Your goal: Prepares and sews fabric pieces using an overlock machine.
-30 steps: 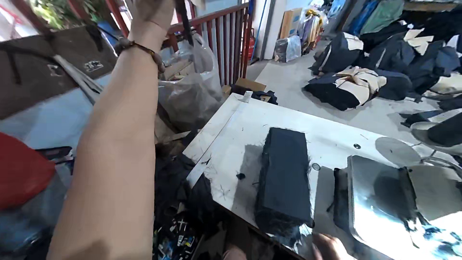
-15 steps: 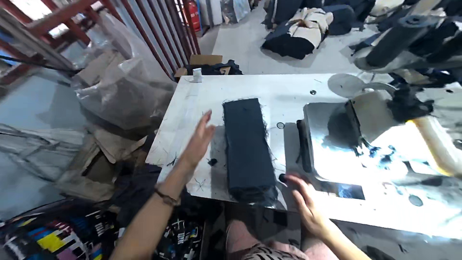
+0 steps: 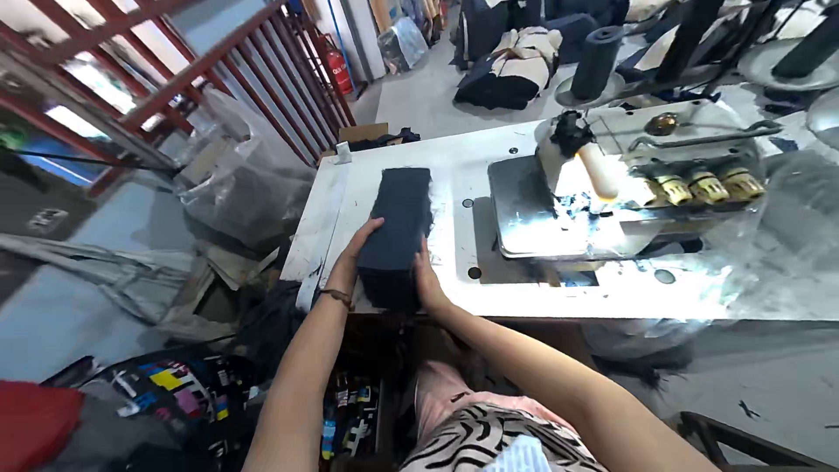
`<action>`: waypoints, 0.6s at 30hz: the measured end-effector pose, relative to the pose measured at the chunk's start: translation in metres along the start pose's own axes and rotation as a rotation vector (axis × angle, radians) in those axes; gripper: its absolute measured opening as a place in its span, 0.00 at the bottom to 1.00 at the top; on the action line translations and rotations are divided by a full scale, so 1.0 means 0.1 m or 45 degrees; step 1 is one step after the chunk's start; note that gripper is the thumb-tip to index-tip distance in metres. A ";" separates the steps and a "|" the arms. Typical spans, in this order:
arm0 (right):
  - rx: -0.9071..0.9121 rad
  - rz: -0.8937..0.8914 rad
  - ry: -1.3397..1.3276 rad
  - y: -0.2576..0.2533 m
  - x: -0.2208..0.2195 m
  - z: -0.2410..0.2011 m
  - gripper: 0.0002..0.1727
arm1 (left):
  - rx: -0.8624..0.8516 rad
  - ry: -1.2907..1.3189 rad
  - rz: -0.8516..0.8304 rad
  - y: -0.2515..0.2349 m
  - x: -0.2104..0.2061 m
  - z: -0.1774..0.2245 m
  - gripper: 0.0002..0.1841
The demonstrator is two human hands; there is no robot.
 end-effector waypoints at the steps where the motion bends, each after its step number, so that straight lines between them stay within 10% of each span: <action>1: -0.007 -0.061 -0.004 -0.04 0.01 0.03 0.44 | 0.014 0.024 -0.004 -0.03 0.01 0.00 0.28; 8: -0.066 -0.385 0.114 0.36 0.42 -0.36 0.34 | -0.287 -0.514 0.118 -0.42 0.26 0.49 0.34; 12: 0.101 -0.367 0.242 0.84 0.73 -0.54 0.20 | -0.514 -0.847 0.307 -0.07 0.09 1.09 0.20; 18: 0.137 -0.466 0.340 1.35 0.93 -0.54 0.11 | -0.184 -1.130 0.332 -0.34 -0.31 1.20 0.30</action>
Point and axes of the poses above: each hand's wrist, its own y-axis away from the middle knuckle, its own x-axis out of the back of the hand, z = x × y, the point moved 9 cm from there along -y, towards the middle knuckle, and after that the axes turned 3 degrees about x, right-handed, at the moved point
